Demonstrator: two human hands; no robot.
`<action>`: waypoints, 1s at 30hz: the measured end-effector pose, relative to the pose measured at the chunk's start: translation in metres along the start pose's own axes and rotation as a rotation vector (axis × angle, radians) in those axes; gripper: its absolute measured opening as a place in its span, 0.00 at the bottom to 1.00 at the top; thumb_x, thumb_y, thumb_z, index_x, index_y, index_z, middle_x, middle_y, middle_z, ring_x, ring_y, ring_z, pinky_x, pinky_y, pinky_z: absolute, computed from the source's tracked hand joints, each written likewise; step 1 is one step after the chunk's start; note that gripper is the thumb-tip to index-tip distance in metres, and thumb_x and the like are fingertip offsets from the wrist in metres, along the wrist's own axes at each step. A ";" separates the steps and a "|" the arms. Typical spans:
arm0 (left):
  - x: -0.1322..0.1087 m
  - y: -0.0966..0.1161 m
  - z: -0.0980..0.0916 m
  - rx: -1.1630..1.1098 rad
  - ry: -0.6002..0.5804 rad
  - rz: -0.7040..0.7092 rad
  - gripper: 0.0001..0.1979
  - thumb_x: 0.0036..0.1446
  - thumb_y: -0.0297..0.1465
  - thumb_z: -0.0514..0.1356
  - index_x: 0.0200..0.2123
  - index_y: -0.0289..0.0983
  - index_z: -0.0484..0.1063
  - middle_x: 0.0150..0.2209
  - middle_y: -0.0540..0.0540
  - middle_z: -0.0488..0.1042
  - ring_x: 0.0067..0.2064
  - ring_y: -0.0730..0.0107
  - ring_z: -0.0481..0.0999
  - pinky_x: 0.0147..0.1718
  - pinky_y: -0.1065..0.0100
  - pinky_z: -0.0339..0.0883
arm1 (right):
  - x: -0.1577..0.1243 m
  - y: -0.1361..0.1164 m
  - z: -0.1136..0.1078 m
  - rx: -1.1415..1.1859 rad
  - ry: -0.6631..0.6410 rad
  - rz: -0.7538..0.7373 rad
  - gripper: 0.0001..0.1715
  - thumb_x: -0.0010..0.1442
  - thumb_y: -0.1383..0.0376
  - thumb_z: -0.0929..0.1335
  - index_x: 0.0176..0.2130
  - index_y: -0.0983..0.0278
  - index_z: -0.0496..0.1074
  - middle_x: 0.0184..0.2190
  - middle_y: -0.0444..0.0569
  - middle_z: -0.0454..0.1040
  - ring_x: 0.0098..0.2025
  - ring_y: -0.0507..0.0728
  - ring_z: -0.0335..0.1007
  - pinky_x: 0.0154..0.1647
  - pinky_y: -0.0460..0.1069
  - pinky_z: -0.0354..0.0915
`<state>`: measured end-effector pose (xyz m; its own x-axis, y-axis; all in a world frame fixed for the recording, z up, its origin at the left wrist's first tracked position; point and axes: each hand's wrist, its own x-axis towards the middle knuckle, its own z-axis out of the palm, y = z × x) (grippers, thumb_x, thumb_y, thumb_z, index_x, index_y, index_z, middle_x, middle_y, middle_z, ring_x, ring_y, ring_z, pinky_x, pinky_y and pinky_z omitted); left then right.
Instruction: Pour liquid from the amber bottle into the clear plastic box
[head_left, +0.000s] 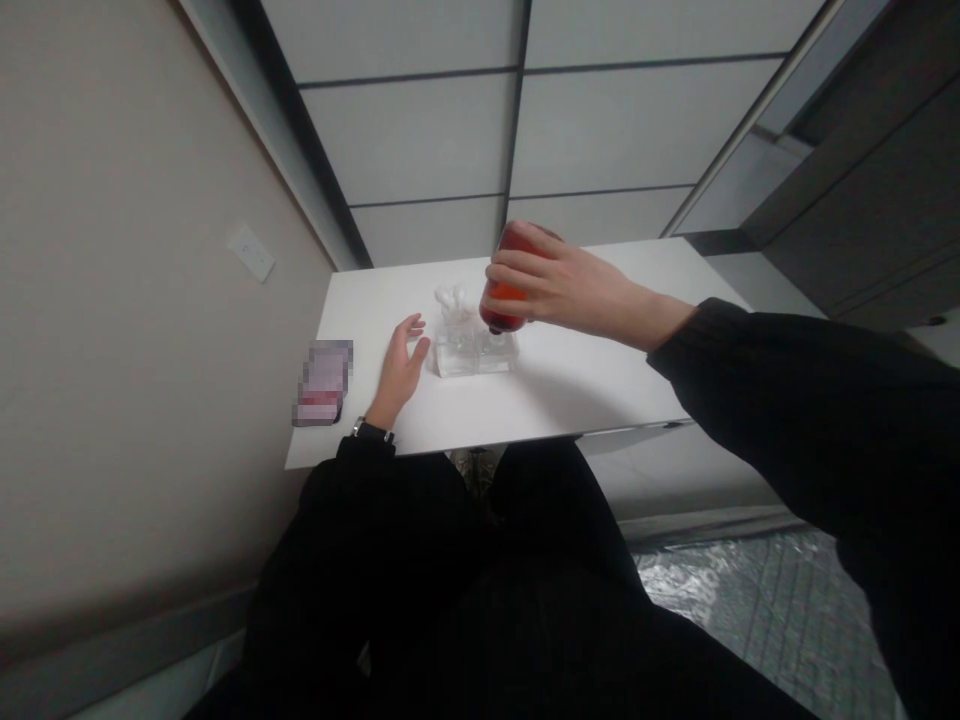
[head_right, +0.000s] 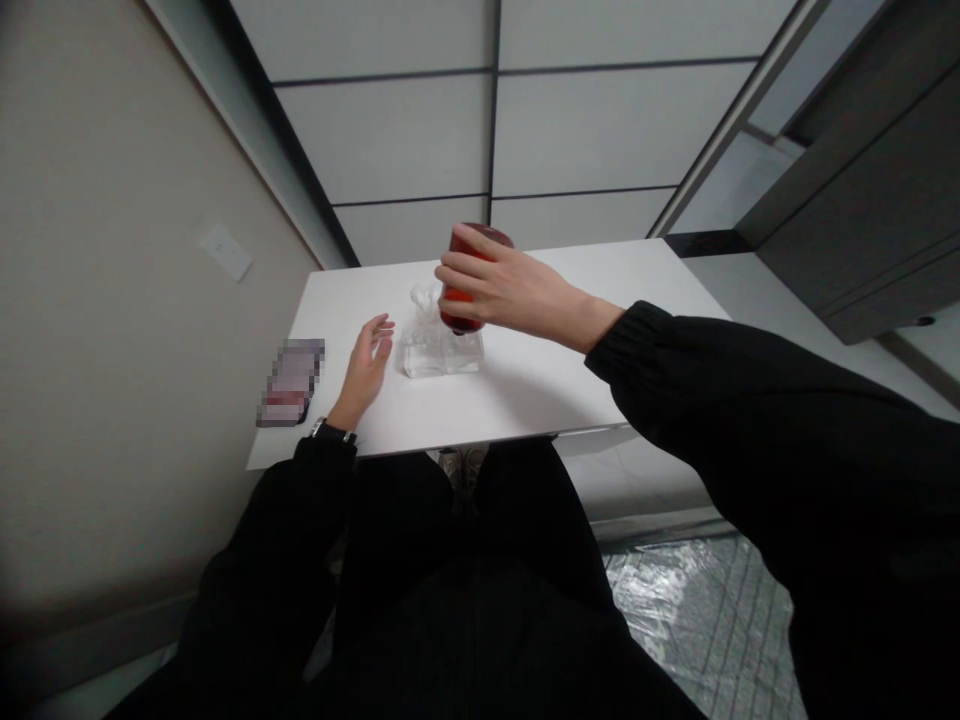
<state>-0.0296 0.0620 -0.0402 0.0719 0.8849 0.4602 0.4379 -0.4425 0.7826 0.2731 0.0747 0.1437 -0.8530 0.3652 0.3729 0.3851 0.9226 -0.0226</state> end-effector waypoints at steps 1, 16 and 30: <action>0.000 0.000 0.000 -0.003 0.001 -0.002 0.33 0.70 0.56 0.52 0.66 0.40 0.63 0.61 0.35 0.72 0.61 0.55 0.75 0.64 0.48 0.65 | 0.003 -0.001 -0.001 0.009 -0.003 -0.019 0.27 0.67 0.79 0.64 0.54 0.51 0.75 0.54 0.35 0.76 0.68 0.59 0.67 0.77 0.74 0.48; 0.003 -0.007 0.002 -0.037 0.038 -0.022 0.30 0.70 0.55 0.53 0.63 0.40 0.66 0.59 0.36 0.74 0.60 0.55 0.75 0.63 0.50 0.67 | 0.014 -0.003 0.007 -0.247 -0.117 -0.140 0.27 0.62 0.79 0.68 0.55 0.55 0.73 0.57 0.40 0.75 0.71 0.63 0.63 0.69 0.76 0.58; 0.002 -0.011 -0.001 -0.089 0.127 -0.103 0.27 0.72 0.50 0.48 0.60 0.38 0.68 0.55 0.37 0.76 0.54 0.60 0.77 0.59 0.55 0.69 | 0.021 -0.011 0.000 -0.410 -0.144 -0.210 0.23 0.63 0.81 0.66 0.49 0.58 0.77 0.54 0.43 0.74 0.68 0.59 0.64 0.74 0.72 0.52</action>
<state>-0.0351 0.0688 -0.0470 -0.0857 0.9033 0.4203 0.3555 -0.3663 0.8599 0.2511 0.0720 0.1521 -0.9560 0.2168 0.1974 0.2822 0.8635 0.4181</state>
